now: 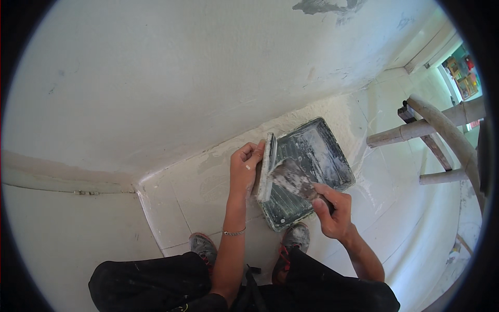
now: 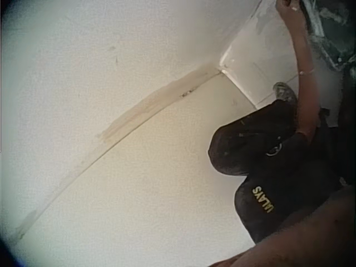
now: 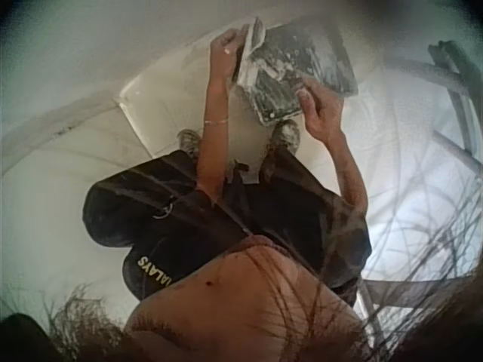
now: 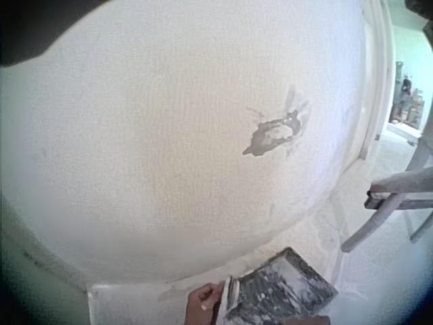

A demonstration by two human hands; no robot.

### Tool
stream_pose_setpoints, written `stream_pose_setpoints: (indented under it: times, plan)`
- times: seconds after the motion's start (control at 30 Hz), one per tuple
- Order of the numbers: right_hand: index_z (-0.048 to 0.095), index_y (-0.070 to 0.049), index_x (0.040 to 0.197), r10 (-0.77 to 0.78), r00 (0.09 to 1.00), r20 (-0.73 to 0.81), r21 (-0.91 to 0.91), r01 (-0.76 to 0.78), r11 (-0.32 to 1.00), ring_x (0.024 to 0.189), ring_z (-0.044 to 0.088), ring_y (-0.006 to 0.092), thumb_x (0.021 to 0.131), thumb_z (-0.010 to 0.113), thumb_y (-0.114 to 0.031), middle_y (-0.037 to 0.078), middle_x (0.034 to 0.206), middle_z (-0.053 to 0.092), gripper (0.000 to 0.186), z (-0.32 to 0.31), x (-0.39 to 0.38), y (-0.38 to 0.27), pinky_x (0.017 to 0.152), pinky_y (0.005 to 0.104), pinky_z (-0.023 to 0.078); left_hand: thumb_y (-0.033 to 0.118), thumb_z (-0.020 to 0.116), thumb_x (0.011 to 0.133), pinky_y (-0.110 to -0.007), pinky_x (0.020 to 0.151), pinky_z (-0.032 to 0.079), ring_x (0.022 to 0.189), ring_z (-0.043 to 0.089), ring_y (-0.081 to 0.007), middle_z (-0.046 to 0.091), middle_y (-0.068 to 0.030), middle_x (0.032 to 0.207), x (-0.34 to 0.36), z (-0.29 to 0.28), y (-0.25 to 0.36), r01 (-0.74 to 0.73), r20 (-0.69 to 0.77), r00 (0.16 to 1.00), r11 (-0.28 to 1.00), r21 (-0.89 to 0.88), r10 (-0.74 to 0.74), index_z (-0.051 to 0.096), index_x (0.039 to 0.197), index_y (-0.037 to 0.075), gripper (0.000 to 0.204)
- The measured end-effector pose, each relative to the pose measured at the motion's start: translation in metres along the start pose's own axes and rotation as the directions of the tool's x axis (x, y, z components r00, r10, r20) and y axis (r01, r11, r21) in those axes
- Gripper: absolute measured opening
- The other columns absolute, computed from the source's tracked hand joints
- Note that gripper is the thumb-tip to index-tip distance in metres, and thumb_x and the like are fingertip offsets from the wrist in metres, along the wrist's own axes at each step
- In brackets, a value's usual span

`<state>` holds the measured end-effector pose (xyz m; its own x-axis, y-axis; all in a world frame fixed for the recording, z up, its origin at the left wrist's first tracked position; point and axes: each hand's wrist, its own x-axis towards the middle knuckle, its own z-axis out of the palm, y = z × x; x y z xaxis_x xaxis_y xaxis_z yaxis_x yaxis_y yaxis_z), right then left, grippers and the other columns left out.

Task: Apply wall putty or plaster to a corner and a hole in the wall using a putty knife and a hawk.

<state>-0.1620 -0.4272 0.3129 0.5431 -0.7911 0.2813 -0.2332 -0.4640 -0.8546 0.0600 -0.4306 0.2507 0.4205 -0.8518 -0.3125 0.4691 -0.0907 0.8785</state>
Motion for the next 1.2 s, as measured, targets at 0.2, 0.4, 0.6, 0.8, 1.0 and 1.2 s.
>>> stream_pose_setpoints:
  times: [0.2, 0.4, 0.6, 0.8, 1.0, 1.2]
  plan:
    - [0.064, 0.001, 0.109, -0.032, 0.965, 0.262, -0.040, 0.044, 0.998, 0.070, 0.066, 0.0349, 0.082, 0.065, -0.008, 0.020, 0.085, 0.067, 0.029, 0.004, -0.006, -0.001, 0.064, 0.0361, 0.054, 0.024, 0.062, 0.094, -0.020, 0.057, 0.036, 0.060, 0.047, -0.0041, 0.057, 0.0018, 0.069, 0.000, -0.007, -0.005, 0.073, -0.025, 0.997, 0.997, 0.028, -0.072, 0.064, 0.076, 0.003, 0.027]
    - [0.061, -0.001, 0.107, 0.035, 0.970, 0.240, 0.072, -0.054, 0.996, 0.056, 0.059, 0.0191, 0.089, 0.060, -0.014, 0.010, 0.071, 0.060, 0.023, 0.013, -0.042, 0.005, 0.051, 0.0313, 0.046, 0.028, 0.045, 0.098, -0.027, 0.072, 0.052, 0.075, 0.064, -0.0137, 0.065, -0.0062, 0.089, -0.030, 0.000, 0.002, 0.134, -0.050, 0.985, 0.922, -0.364, -0.162, 0.062, 0.101, 0.002, 0.032]
    - [0.049, -0.006, 0.106, 0.442, 0.896, -0.042, 0.564, -0.344, 0.751, 0.045, 0.033, 0.0033, 0.102, 0.042, -0.034, -0.002, 0.063, 0.046, 0.029, 0.042, -0.042, 0.005, 0.039, 0.0203, 0.025, 0.028, 0.044, 0.097, -0.040, 0.089, 0.054, 0.104, 0.062, -0.0250, 0.063, -0.0100, 0.113, -0.024, 0.007, -0.040, 0.133, 0.136, 0.990, 0.635, -0.761, -0.045, 0.054, 0.121, 0.004, 0.035]
    - [0.045, -0.007, 0.106, 0.476, 0.863, -0.169, 0.644, -0.269, 0.716, 0.044, 0.031, 0.0026, 0.102, 0.041, -0.035, -0.003, 0.063, 0.042, 0.028, 0.061, -0.034, 0.022, 0.038, 0.0189, 0.022, 0.017, 0.039, 0.098, -0.039, 0.086, 0.054, 0.101, 0.063, -0.0239, 0.063, -0.0109, 0.111, -0.045, 0.051, -0.018, 0.157, 0.057, 0.982, 0.609, -0.778, -0.181, 0.055, 0.113, 0.002, 0.027]
    - [0.045, -0.003, 0.101, 0.346, 0.912, -0.220, 0.489, -0.204, 0.848, 0.046, 0.030, 0.0016, 0.102, 0.042, -0.031, -0.005, 0.062, 0.038, 0.028, 0.067, -0.037, 0.013, 0.040, 0.0197, 0.021, 0.015, 0.039, 0.097, -0.039, 0.087, 0.053, 0.098, 0.062, -0.0230, 0.062, -0.0106, 0.109, -0.040, 0.043, -0.033, 0.092, -0.102, 0.956, 0.608, -0.788, -0.276, 0.055, 0.113, 0.000, 0.027]
    - [0.049, -0.002, 0.099, 0.346, 0.915, -0.209, 0.317, -0.271, 0.909, 0.050, 0.031, 0.0021, 0.102, 0.043, -0.029, -0.005, 0.063, 0.040, 0.028, 0.067, -0.039, 0.004, 0.044, 0.0203, 0.024, 0.019, 0.041, 0.100, -0.032, 0.083, 0.054, 0.097, 0.063, -0.0190, 0.064, -0.0081, 0.108, -0.035, 0.040, -0.028, 0.022, -0.177, 0.952, 0.636, -0.772, -0.249, 0.055, 0.113, 0.003, 0.025]
